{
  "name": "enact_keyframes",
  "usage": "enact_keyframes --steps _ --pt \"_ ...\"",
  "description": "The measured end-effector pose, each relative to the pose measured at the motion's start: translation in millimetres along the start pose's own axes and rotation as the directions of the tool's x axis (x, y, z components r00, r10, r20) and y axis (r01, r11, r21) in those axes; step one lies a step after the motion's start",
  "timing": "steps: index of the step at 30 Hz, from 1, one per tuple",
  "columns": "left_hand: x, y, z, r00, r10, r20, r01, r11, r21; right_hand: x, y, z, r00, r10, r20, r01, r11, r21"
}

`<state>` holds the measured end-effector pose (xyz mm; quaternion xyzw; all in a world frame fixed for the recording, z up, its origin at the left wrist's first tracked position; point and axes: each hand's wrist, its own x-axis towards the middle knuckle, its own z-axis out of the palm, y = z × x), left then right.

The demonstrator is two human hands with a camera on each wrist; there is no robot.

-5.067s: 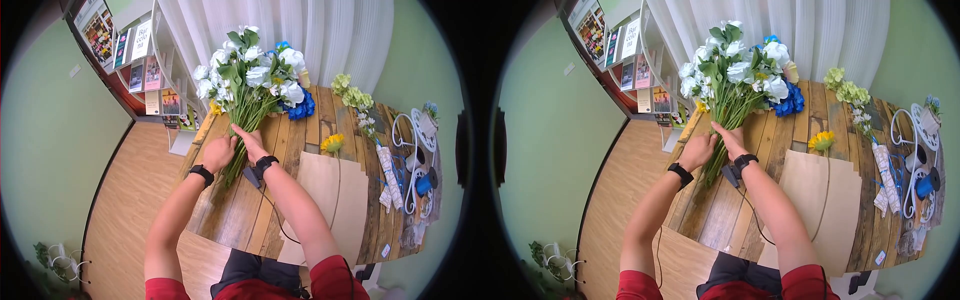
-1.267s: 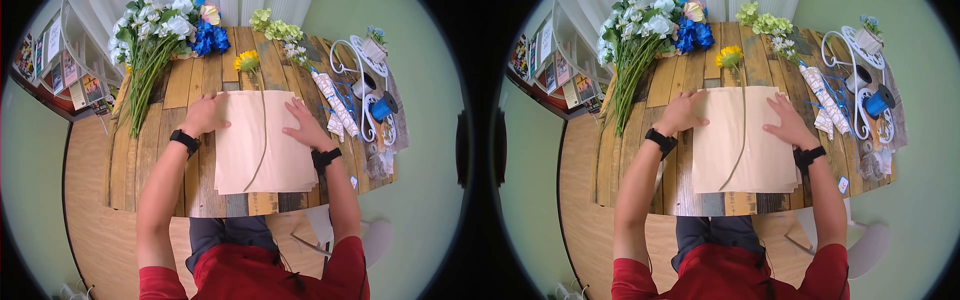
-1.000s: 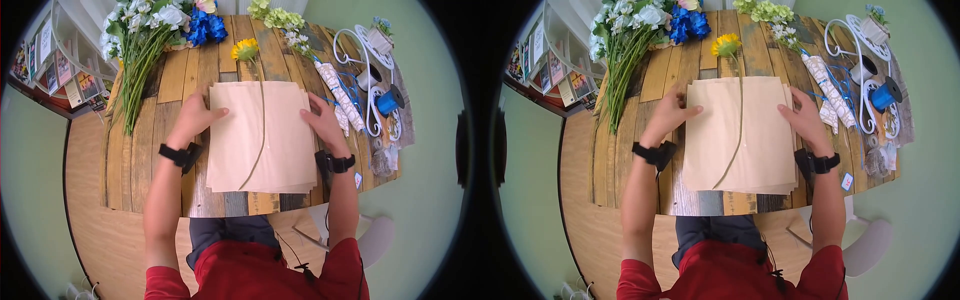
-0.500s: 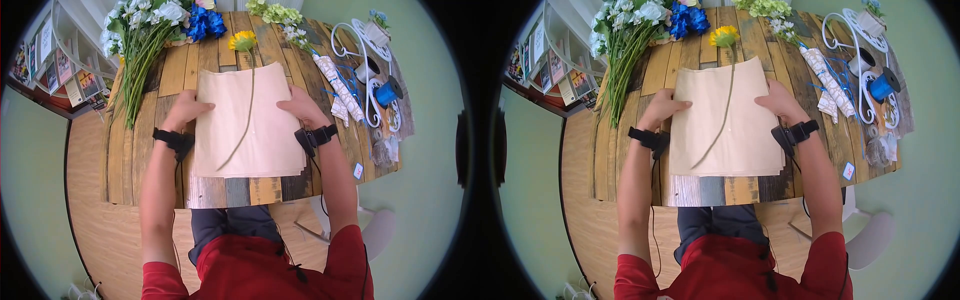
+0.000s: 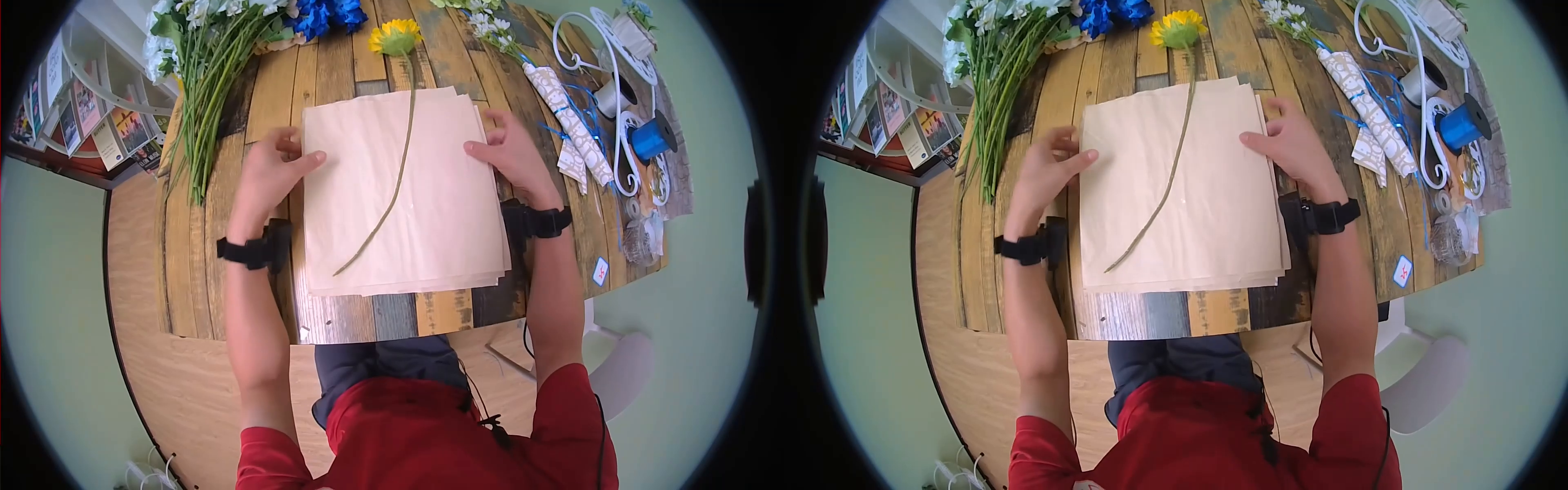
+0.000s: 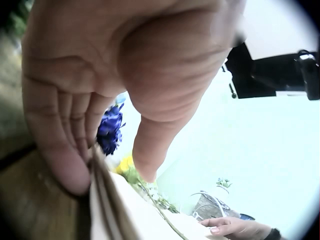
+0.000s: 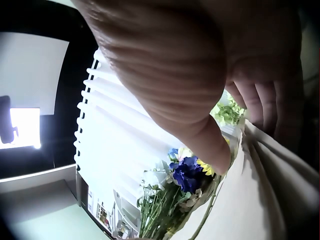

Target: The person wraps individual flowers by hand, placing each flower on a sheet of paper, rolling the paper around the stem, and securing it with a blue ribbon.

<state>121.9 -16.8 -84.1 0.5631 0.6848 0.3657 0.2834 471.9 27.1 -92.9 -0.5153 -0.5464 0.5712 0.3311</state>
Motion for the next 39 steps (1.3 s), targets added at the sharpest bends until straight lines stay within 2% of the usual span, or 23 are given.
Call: enact_keyframes --steps 1,2,3,5,7,8,9,11,12,13,15,16,18,19,21,25,28,30,33,34,36,37,39 --pt "-3.8 5.1 -3.4 1.000 -0.008 0.005 0.008 1.000 0.000 -0.9 0.2 -0.4 0.972 -0.151 -0.177 0.095 0.951 -0.293" --pt "-7.8 12.7 -7.5 0.997 0.063 -0.043 -0.057 0.992 0.115 -1.3 0.3 -1.1 0.895 -0.340 -0.291 0.122 0.811 -0.572" --pt "-11.5 20.9 -10.9 0.987 0.138 -0.083 -0.115 0.966 0.230 -0.7 -0.1 -3.4 0.898 -0.332 -0.288 0.116 0.812 -0.573" --pt "-18.0 33.3 -8.5 0.990 0.129 -0.056 -0.120 0.981 0.154 0.9 -2.2 -8.3 0.924 -0.321 -0.207 0.156 0.812 -0.562" --pt "-24.1 39.0 -2.7 0.963 0.096 0.251 -0.094 0.995 -0.018 -1.9 -4.5 -4.5 0.941 -0.285 -0.184 0.161 0.852 -0.498" --pt "-30.0 47.2 3.9 0.945 0.099 0.310 -0.120 0.991 0.050 -2.6 -4.1 -3.5 0.964 -0.228 -0.139 0.129 0.852 -0.507" --pt "-32.6 52.3 10.1 0.945 0.094 0.313 -0.115 0.992 0.050 -3.6 -3.3 -2.4 0.981 -0.170 -0.095 0.097 0.850 -0.517" --pt "-37.1 59.8 19.9 0.884 0.010 0.467 -0.225 0.886 0.406 -3.4 -2.7 -0.2 0.982 -0.158 -0.100 0.078 0.833 -0.548" --pt "-36.5 60.1 24.8 0.875 0.057 0.481 -0.291 0.856 0.428 -3.1 -3.0 1.1 0.983 -0.152 -0.107 0.063 0.813 -0.579" --pt "-35.6 59.7 28.5 0.876 0.054 0.479 -0.288 0.856 0.430 -3.4 -3.1 2.7 0.983 -0.152 -0.103 0.065 0.813 -0.578" --pt "-32.8 60.0 33.5 0.830 0.046 0.556 -0.285 0.891 0.353 -3.8 -5.3 5.6 0.981 -0.166 -0.099 0.070 0.784 -0.617" --pt "-31.1 60.3 36.0 0.834 0.046 0.550 -0.284 0.890 0.356 -4.1 -5.4 6.3 0.981 -0.172 -0.095 0.078 0.784 -0.616" --pt "-30.0 64.1 39.1 0.752 -0.077 0.654 -0.200 0.920 0.338 -3.8 -3.8 6.8 0.954 -0.264 -0.141 0.113 0.755 -0.646" --pt "-33.4 67.6 39.5 0.756 -0.078 0.650 -0.200 0.918 0.343 -3.9 -3.7 6.3 0.953 -0.268 -0.139 0.119 0.756 -0.643" --pt "-40.3 76.4 38.4 0.721 -0.143 0.678 -0.162 0.916 0.366 -0.9 -5.3 4.6 0.977 -0.168 -0.134 0.075 0.851 -0.519" --pt "-42.4 75.9 41.2 0.730 -0.134 0.670 -0.173 0.912 0.372 11.2 -0.6 4.6 0.986 -0.124 -0.116 0.060 0.893 -0.445" --pt "-41.7 73.1 39.3 0.783 -0.104 0.613 -0.221 0.875 0.431 18.5 -3.7 7.1 0.994 -0.099 -0.044 0.069 0.893 -0.446" --pt "-44.2 74.7 38.1 0.822 -0.104 0.561 -0.216 0.853 0.475 23.6 -0.2 7.0 0.999 -0.040 -0.004 0.036 0.934 -0.355" --pt "-46.1 68.6 40.0 0.841 -0.090 0.534 -0.207 0.858 0.471 22.9 4.8 4.2 0.998 -0.029 -0.049 0.011 0.939 -0.344" --pt "-48.8 65.6 41.5 0.844 -0.091 0.528 -0.206 0.854 0.477 21.8 5.8 2.7 0.998 -0.035 -0.045 0.018 0.940 -0.340" --pt "-58.0 60.7 44.9 0.901 0.084 0.426 -0.304 0.823 0.479 19.3 7.8 -2.1 0.998 -0.062 -0.003 0.057 0.932 -0.358" --pt "-60.3 61.2 46.2 0.901 0.086 0.426 -0.307 0.820 0.484 23.9 16.0 -6.5 0.998 -0.067 -0.004 0.061 0.933 -0.354" --pt "-64.4 64.5 48.6 0.898 0.093 0.430 -0.330 0.789 0.519 33.3 31.0 -12.5 0.980 -0.170 0.104 0.198 0.902 -0.383"
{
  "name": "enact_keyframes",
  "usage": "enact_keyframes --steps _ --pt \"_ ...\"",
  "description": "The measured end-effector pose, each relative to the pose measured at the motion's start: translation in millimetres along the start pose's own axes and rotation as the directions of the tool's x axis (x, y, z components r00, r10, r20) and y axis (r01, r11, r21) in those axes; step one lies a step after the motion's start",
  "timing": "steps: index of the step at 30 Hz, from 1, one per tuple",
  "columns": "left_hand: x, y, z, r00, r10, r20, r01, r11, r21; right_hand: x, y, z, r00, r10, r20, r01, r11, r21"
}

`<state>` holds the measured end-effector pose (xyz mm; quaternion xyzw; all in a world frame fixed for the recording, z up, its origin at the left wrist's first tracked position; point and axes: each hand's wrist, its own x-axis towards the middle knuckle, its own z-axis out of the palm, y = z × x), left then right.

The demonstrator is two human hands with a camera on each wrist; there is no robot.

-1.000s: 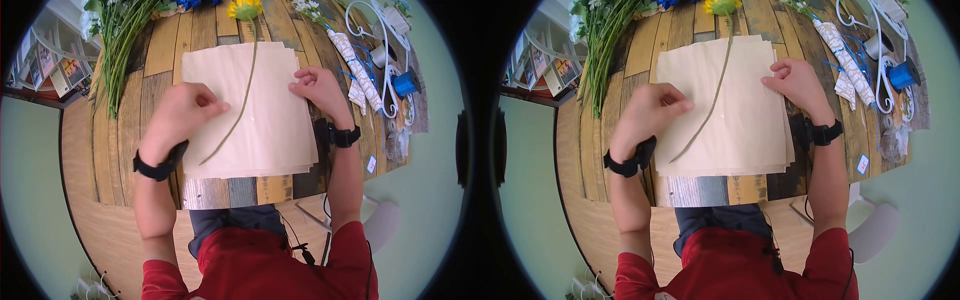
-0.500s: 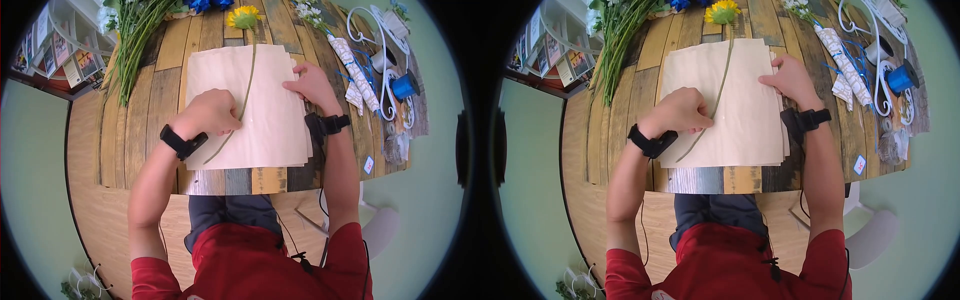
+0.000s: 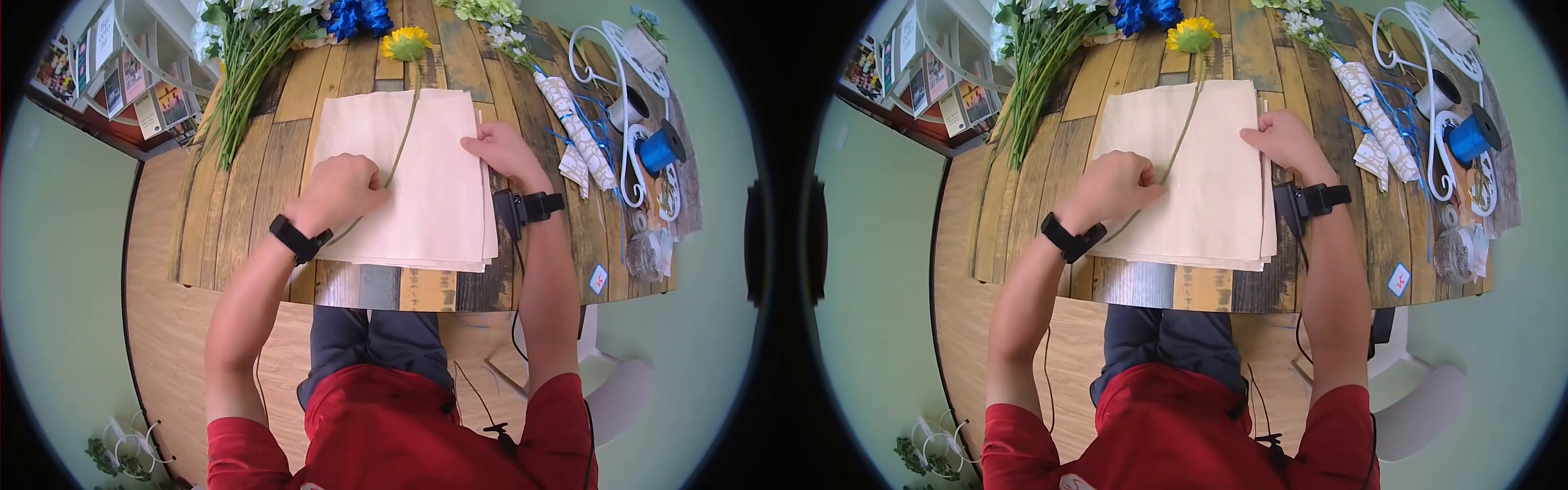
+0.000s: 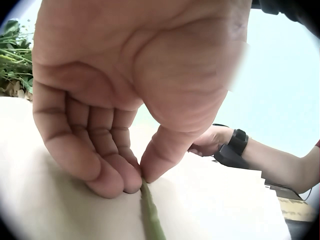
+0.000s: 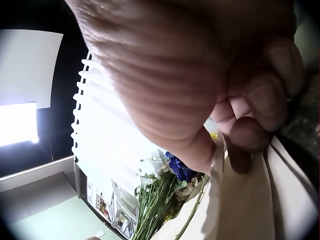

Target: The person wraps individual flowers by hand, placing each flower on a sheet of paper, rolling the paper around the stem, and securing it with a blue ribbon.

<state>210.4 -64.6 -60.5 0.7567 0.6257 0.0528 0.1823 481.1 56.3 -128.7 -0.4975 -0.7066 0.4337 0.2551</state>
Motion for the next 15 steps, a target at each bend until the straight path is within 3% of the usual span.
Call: enact_keyframes --steps 4,6,7,9,13,15 --pt "-3.5 12.5 1.5 0.999 0.007 -0.048 -0.009 0.999 -0.037 -6.6 -8.5 -3.6 0.999 -0.006 0.039 0.007 1.000 -0.012" --pt "-0.4 20.3 4.6 0.998 0.031 -0.060 -0.043 0.975 -0.218 -15.3 -21.4 -6.7 0.992 0.107 0.070 -0.116 0.984 0.137" --pt "1.6 26.3 5.3 0.998 0.034 -0.058 -0.046 0.975 -0.216 -15.6 -20.7 -6.3 0.992 0.108 0.067 -0.117 0.983 0.139" --pt "6.0 40.2 7.3 1.000 -0.004 -0.001 0.003 0.912 -0.410 -16.3 -20.7 -6.2 0.991 0.116 0.071 -0.128 0.971 0.204" --pt "22.0 50.6 21.8 0.997 0.066 -0.050 -0.080 0.921 -0.380 -19.4 -28.5 -9.9 0.981 0.165 0.097 -0.182 0.962 0.204" --pt "27.9 53.5 25.9 0.998 0.050 0.023 -0.038 0.921 -0.387 -18.8 -28.5 -11.0 0.978 0.166 0.129 -0.192 0.953 0.234"
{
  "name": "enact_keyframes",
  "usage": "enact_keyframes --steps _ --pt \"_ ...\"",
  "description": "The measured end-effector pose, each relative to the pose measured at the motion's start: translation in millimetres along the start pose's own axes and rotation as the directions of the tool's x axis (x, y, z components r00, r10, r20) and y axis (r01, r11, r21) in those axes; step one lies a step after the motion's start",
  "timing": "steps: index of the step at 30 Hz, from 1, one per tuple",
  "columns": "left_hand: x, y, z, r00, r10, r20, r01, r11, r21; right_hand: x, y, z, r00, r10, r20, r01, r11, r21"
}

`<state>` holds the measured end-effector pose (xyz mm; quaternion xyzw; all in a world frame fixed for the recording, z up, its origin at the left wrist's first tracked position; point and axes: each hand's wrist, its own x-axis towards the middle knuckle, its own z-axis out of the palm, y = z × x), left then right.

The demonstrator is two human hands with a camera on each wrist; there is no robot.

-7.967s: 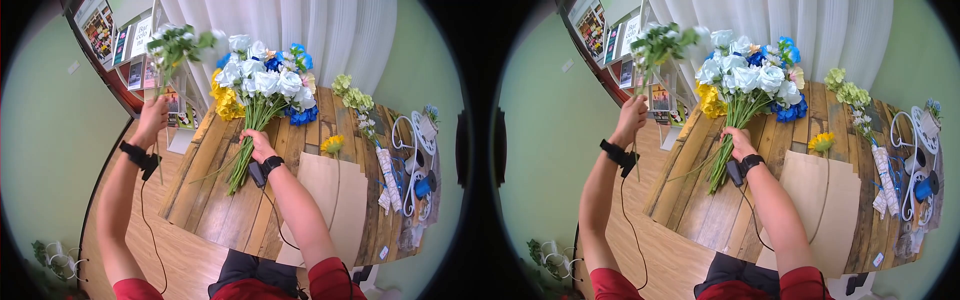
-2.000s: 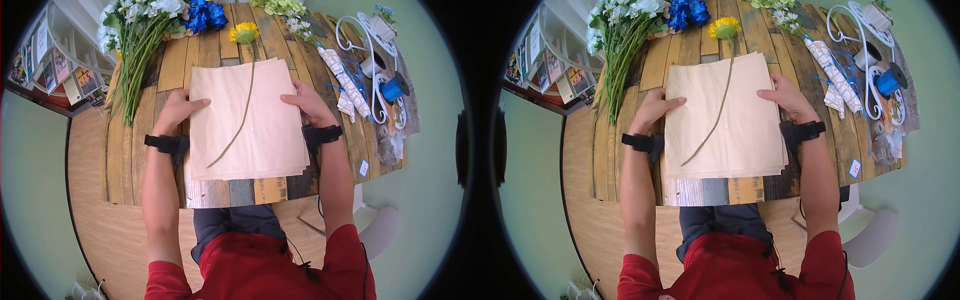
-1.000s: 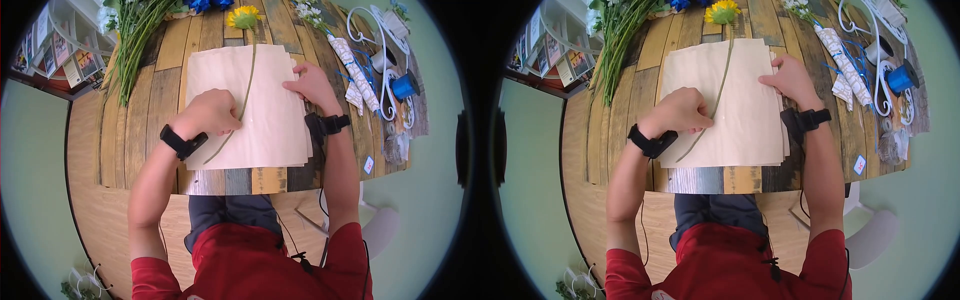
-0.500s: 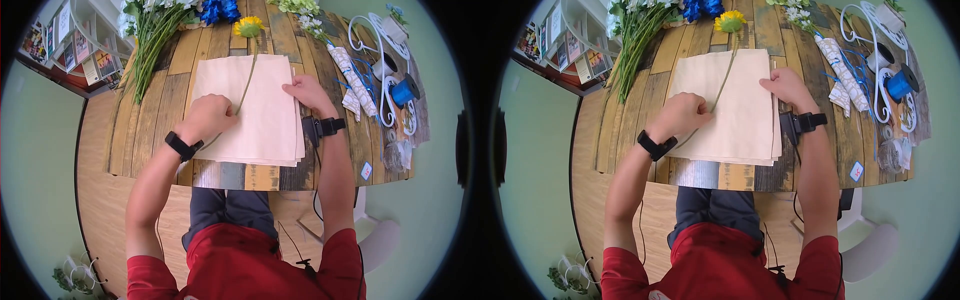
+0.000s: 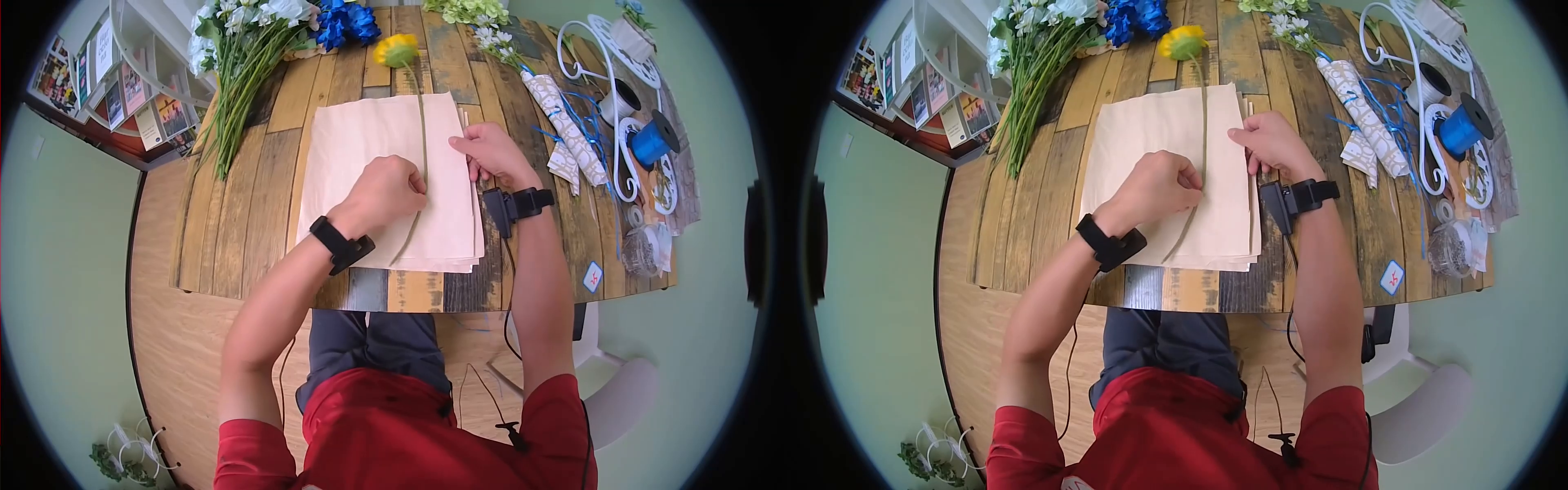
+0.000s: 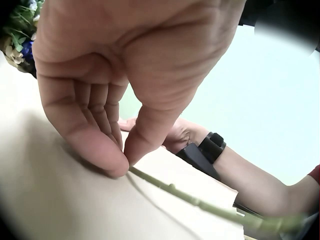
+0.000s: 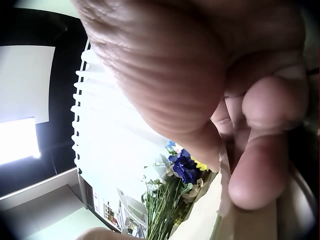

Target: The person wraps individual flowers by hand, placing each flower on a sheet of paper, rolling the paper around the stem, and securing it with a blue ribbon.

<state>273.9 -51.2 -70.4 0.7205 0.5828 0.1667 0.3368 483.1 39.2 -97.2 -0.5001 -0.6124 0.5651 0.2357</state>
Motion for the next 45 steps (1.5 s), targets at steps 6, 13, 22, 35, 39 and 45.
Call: enact_keyframes --steps 6,13,22,35,39,45 --pt "0.9 7.2 7.7 0.999 0.003 -0.048 0.002 0.994 0.113 -2.9 -6.1 1.5 0.998 -0.056 0.035 0.053 0.997 0.063" --pt "-0.4 -10.9 10.8 0.997 0.055 -0.056 -0.056 0.998 -0.011 -15.3 -21.4 12.4 0.991 -0.115 0.069 0.103 0.983 0.152" --pt "-9.2 -24.6 -6.0 0.980 -0.196 0.021 0.182 0.863 -0.470 -16.5 -22.1 25.6 0.967 -0.136 0.216 0.191 0.947 -0.259" --pt "-23.4 -12.6 11.1 0.883 0.291 -0.368 -0.087 0.873 0.480 -6.6 -15.0 23.7 0.974 -0.148 0.172 0.149 0.989 0.008" --pt "-24.4 8.0 7.3 0.836 0.373 -0.403 -0.047 0.780 0.624 -5.1 -13.6 19.3 0.976 -0.106 0.188 0.066 0.975 0.211" --pt "-16.3 -3.0 15.1 0.961 0.215 -0.174 -0.089 0.837 0.541 -6.4 -16.9 18.6 0.978 -0.090 0.189 0.040 0.966 0.254"
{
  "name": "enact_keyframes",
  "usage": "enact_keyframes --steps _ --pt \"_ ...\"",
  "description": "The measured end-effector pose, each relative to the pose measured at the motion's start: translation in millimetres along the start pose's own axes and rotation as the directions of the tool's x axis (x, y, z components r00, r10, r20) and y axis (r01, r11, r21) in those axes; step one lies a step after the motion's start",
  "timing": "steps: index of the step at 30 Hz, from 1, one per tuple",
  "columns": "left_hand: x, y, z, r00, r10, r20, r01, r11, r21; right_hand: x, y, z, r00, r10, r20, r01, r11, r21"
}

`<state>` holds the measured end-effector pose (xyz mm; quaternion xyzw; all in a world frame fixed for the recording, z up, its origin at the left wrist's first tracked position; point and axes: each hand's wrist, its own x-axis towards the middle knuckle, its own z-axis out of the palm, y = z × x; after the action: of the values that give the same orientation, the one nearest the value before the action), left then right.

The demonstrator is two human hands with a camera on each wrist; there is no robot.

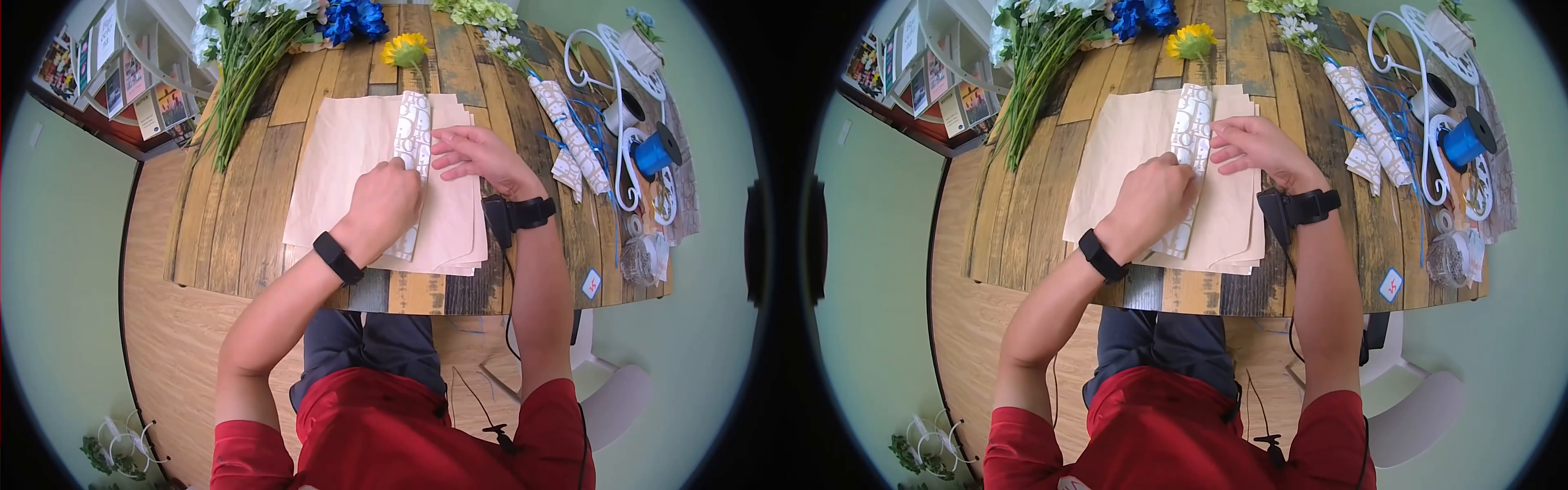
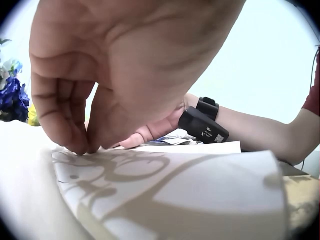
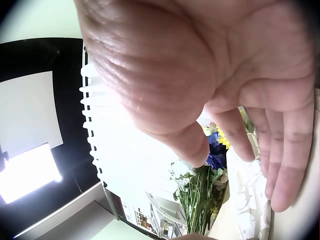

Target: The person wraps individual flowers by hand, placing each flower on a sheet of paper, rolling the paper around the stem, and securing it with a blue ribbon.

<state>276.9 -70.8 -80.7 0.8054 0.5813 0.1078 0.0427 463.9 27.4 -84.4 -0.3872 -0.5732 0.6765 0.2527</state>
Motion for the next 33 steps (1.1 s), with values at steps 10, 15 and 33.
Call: enact_keyframes --steps 10,15,33 --pt "6.6 5.4 -16.8 0.980 -0.181 0.088 0.190 0.975 -0.112 0.1 1.7 -3.9 0.999 -0.006 0.046 0.001 0.994 0.109" --pt "4.6 -9.7 -17.6 0.967 -0.220 0.127 0.242 0.948 -0.208 0.9 3.5 -3.8 0.999 -0.008 0.042 0.004 0.993 0.114" --pt "-10.3 -14.7 -17.5 0.971 -0.185 0.154 0.213 0.957 -0.197 -2.1 3.6 4.6 0.960 0.028 0.278 -0.088 0.975 0.205"
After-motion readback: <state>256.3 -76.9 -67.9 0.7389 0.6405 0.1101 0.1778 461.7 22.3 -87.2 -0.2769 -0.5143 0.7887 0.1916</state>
